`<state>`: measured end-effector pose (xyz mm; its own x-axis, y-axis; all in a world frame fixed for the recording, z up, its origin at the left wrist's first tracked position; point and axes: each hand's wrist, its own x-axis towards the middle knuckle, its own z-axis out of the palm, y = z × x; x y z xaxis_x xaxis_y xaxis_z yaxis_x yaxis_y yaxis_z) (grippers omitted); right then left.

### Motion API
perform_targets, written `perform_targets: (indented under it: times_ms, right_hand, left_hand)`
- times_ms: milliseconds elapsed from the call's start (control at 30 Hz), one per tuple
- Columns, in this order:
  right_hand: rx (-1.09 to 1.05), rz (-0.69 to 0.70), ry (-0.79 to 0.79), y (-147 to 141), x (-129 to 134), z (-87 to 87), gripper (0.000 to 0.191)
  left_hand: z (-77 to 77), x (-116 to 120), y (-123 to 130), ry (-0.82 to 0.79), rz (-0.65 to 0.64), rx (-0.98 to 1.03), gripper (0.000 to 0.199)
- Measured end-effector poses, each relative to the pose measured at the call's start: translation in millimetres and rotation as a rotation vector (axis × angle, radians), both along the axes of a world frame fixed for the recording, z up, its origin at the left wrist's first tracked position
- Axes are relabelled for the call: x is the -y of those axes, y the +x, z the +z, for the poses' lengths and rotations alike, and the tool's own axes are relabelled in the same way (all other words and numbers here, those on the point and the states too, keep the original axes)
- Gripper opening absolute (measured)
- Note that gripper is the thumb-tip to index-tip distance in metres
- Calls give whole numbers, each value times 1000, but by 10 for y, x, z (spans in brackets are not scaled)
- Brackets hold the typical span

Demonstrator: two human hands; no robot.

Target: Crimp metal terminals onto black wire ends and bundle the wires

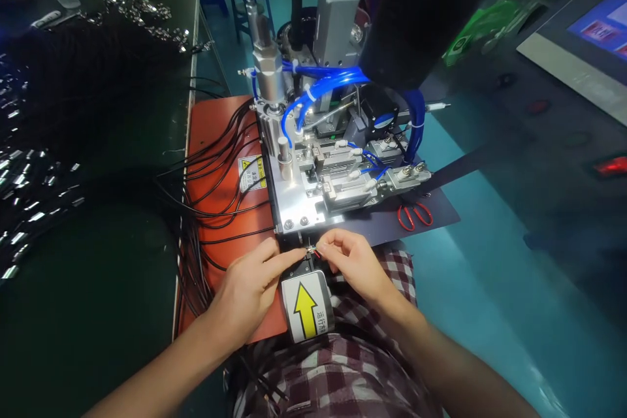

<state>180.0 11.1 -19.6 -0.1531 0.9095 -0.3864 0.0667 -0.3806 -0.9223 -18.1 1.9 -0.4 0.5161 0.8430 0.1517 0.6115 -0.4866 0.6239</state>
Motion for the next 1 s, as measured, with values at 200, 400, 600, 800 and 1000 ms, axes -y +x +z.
perform_targets:
  times_ms: [200, 400, 600, 800, 1000]
  right_hand:
    - [8, 14, -8, 14, -2, 10, 23]
    - [8, 25, -18, 23, -9, -55, 23]
    - [-34, 40, -62, 43, -30, -55, 25]
    - [-113, 62, -120, 56, -60, -44, 27]
    - [-125, 106, -122, 88, -66, -53, 23]
  left_hand:
    - [6, 11, 19, 183, -50, -191, 42]
    - [-19, 18, 12, 229, -47, -226, 41]
    - [12, 8, 22, 257, -53, -251, 41]
    - [12, 5, 32, 273, -55, -258, 42]
    - [17, 3, 41, 268, -42, -260, 42]
